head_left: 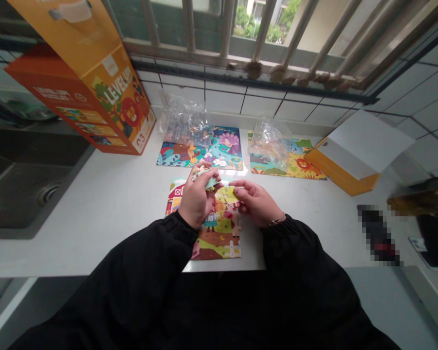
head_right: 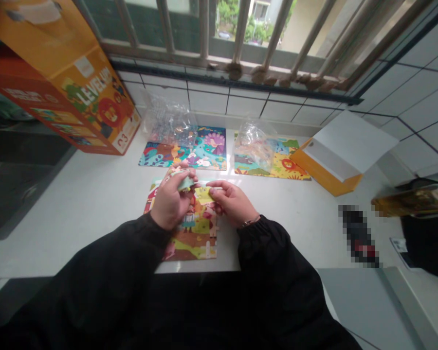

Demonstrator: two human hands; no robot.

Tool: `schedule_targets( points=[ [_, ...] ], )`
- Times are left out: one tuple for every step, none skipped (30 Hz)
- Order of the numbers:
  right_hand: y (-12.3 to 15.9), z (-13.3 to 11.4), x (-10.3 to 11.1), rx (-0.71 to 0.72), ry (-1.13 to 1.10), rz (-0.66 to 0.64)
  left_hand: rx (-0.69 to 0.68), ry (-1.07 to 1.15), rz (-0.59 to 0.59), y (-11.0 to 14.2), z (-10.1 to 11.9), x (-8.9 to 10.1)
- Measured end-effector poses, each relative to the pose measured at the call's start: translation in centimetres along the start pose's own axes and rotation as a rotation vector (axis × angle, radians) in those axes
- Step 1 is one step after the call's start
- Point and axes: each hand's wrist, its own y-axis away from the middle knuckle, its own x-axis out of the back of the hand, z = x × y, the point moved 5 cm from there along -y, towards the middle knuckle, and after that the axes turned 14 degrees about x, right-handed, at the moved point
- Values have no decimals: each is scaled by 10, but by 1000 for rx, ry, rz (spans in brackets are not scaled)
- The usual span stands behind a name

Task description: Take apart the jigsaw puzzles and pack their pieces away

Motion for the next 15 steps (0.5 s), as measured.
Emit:
schedule_targets(
  points=[
    [-1, -2, 3, 65, 4, 47, 44, 46, 11, -4, -3, 2],
    [-3, -4, 5, 128, 11, 81, 103, 89, 15, -6, -7, 4],
    [-3, -6, 6, 185, 22, 101, 169, 116, 4, -7, -12, 3],
    [-4, -7, 6, 230, 40, 104, 232, 120, -32, -7, -16, 1],
    [-4, -8, 6, 263, 67, 99, 284, 95, -90, -5, -21, -4],
    [-3, -8, 5, 288, 109, 94, 328, 53, -157, -2, -24, -9],
    [-3, -8, 6, 307, 167, 99, 360, 4, -221, 1, -27, -14],
    [-2, -8, 7, 330, 245, 114, 383, -41, -272, 5, -29, -18],
    [-1, -9, 9, 361, 341, 135, 399, -77, -302, 8, -30, -21],
    [0, -10, 11, 400, 444, 154, 411, -103, -312, 10, -31, -22],
    [0, -12, 12, 440, 541, 166, 425, -120, -310, 11, -31, -22],
    [1, -13, 13, 476, 619, 166, 440, -130, -304, 12, -32, -22],
    [1, -13, 13, 504, 671, 158, 453, -137, -298, 12, -32, -21],
    [0, -13, 13, 523, 696, 144, 463, -145, -293, 11, -33, -20],
    [0, -13, 12, 533, 701, 127, 464, -154, -283, 10, -33, -19]
  ],
)
